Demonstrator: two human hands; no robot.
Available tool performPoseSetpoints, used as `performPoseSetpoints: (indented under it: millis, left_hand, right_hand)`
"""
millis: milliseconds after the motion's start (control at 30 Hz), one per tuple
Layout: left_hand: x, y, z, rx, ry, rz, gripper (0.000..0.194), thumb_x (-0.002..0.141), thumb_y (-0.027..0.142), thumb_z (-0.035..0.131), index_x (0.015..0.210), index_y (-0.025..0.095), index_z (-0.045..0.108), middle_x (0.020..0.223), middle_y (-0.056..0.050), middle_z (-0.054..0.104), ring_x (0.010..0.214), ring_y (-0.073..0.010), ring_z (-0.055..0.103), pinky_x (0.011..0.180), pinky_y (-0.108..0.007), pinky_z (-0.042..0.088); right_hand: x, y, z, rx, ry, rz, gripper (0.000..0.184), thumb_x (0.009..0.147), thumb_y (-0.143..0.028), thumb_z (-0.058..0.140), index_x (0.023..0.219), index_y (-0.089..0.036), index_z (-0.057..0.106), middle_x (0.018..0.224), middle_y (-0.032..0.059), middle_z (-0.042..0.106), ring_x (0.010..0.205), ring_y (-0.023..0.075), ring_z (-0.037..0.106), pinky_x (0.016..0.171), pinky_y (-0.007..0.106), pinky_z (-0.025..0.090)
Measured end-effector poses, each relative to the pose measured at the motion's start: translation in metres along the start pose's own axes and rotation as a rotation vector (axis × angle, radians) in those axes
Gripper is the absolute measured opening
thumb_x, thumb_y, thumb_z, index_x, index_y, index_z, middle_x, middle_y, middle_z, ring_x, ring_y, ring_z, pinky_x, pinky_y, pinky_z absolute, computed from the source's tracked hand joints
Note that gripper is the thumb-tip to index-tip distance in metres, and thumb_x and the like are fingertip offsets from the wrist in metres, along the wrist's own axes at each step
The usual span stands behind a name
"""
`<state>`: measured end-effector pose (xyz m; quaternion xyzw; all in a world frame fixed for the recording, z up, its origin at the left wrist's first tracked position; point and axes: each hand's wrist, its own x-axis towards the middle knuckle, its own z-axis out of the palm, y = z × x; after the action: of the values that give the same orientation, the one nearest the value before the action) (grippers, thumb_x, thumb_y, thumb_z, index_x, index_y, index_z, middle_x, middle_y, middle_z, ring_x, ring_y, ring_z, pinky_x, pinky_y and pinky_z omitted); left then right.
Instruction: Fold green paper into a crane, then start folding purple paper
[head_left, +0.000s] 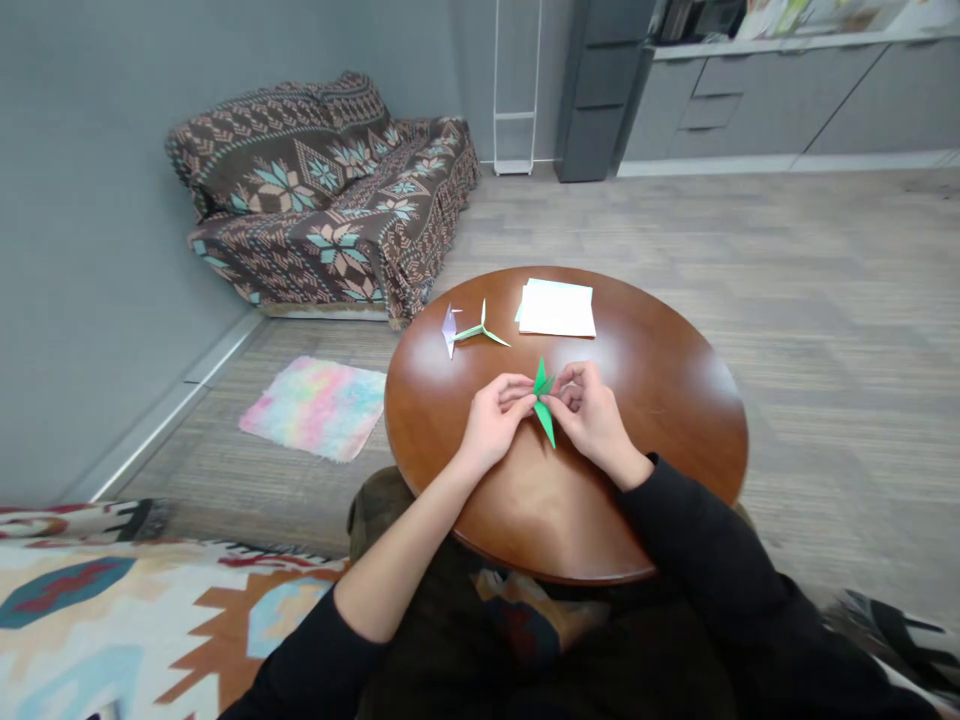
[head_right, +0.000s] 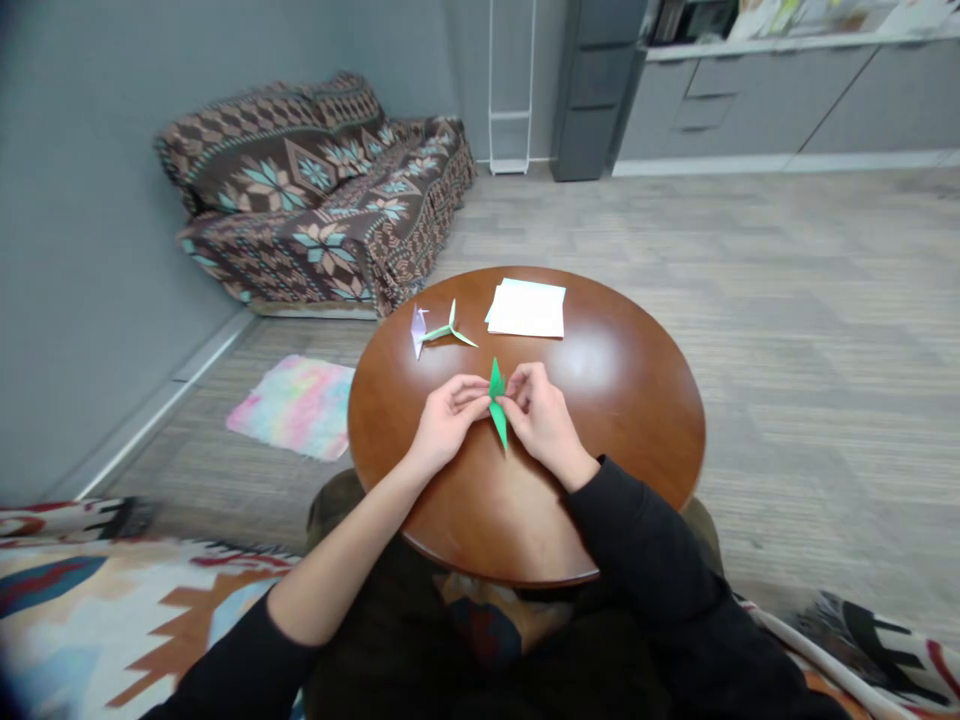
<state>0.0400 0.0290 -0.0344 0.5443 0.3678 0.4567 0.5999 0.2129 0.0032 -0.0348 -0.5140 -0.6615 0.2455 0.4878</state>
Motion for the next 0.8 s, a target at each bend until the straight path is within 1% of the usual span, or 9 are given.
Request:
performPoseSetpoints:
  millis: [100,167,300,433,500,567,667,733,800]
  left_hand:
    - [0.0,0.001,0.001,0.003,0.005,0.009,0.026,0.081,0.019,0.075,0.104,0.016,0.064,0.107,-0.01,0.077,0.105,-0.0225,0.074,0.095,-0.034,0.057]
    - [-0.001,0.002,0.001,-0.049,0.003,0.004,0.034,0.078,0.016,0.077,0.108,0.018,0.06,0.116,-0.011,0.075,0.109,-0.0235,0.073,0.094,-0.034,0.058]
    - [-0.001,0.001,0.001,-0.082,0.037,-0.031,0.045,0.073,0.014,0.08,0.11,0.021,0.057,0.126,-0.012,0.071,0.102,-0.0221,0.076,0.085,-0.03,0.06]
    - [-0.002,0.002,0.0,-0.001,-0.014,-0.032,0.037,0.075,0.023,0.082,0.108,0.018,0.065,0.13,-0.012,0.07,0.087,-0.0176,0.076,0.08,-0.029,0.06]
    - [-0.002,0.004,0.001,0.028,-0.055,-0.014,0.03,0.079,0.031,0.08,0.102,0.016,0.069,0.121,-0.011,0.073,0.086,-0.0177,0.074,0.08,-0.029,0.06]
    - [-0.002,0.007,0.001,0.02,-0.093,-0.032,0.03,0.082,0.039,0.078,0.097,0.015,0.071,0.1,-0.008,0.076,0.079,-0.0169,0.072,0.074,-0.028,0.06]
    - [-0.004,0.013,0.001,-0.041,-0.176,-0.121,0.033,0.082,0.046,0.077,0.093,0.016,0.069,0.074,-0.002,0.069,0.057,-0.0117,0.063,0.057,-0.023,0.053]
    - [-0.006,0.017,0.0,-0.086,-0.242,-0.169,0.034,0.082,0.047,0.077,0.089,0.015,0.067,0.069,0.0,0.065,0.049,-0.0083,0.054,0.047,-0.02,0.044]
    - [-0.007,0.019,0.001,-0.115,-0.29,-0.206,0.035,0.081,0.049,0.077,0.085,0.016,0.066,0.065,0.001,0.061,0.046,-0.0067,0.048,0.043,-0.019,0.036]
  right_hand:
    - [0.002,-0.003,-0.002,-0.026,-0.05,-0.032,0.006,0.089,-0.023,0.065,0.09,-0.022,0.059,0.081,0.0017,0.061,0.064,0.0168,0.054,0.064,0.032,0.043]
    - [0.003,-0.004,-0.002,-0.023,-0.08,-0.032,0.005,0.089,-0.023,0.066,0.085,-0.022,0.064,0.079,0.0024,0.06,0.068,0.0184,0.053,0.066,0.033,0.043]
    - [0.003,-0.003,-0.002,0.036,-0.111,0.036,0.017,0.089,-0.029,0.067,0.076,-0.021,0.061,0.069,-0.0001,0.056,0.061,0.0164,0.05,0.06,0.031,0.04]
    - [0.003,-0.003,-0.002,0.137,-0.17,0.11,0.032,0.093,-0.045,0.064,0.073,-0.019,0.062,0.063,-0.0014,0.057,0.057,0.0148,0.049,0.056,0.028,0.04]
    - [0.003,-0.005,-0.004,0.176,-0.195,0.121,0.043,0.094,-0.051,0.062,0.065,-0.019,0.06,0.06,-0.0016,0.055,0.057,0.0142,0.048,0.056,0.028,0.039]
    - [0.004,-0.007,-0.006,0.205,-0.176,0.126,0.05,0.095,-0.054,0.059,0.06,-0.019,0.057,0.057,-0.0019,0.051,0.056,0.0138,0.046,0.057,0.028,0.038]
    - [0.007,-0.008,-0.01,0.256,-0.09,0.141,0.043,0.093,-0.055,0.062,0.069,-0.019,0.063,0.065,0.0005,0.059,0.062,0.0155,0.051,0.06,0.029,0.042]
    - [0.008,-0.008,-0.013,0.298,-0.051,0.158,0.037,0.088,-0.056,0.068,0.078,-0.02,0.066,0.07,0.0013,0.063,0.061,0.0157,0.053,0.057,0.029,0.042]
    - [0.008,-0.008,-0.014,0.358,-0.066,0.193,0.036,0.084,-0.057,0.072,0.081,-0.021,0.065,0.065,-0.001,0.059,0.053,0.0136,0.047,0.05,0.028,0.037]
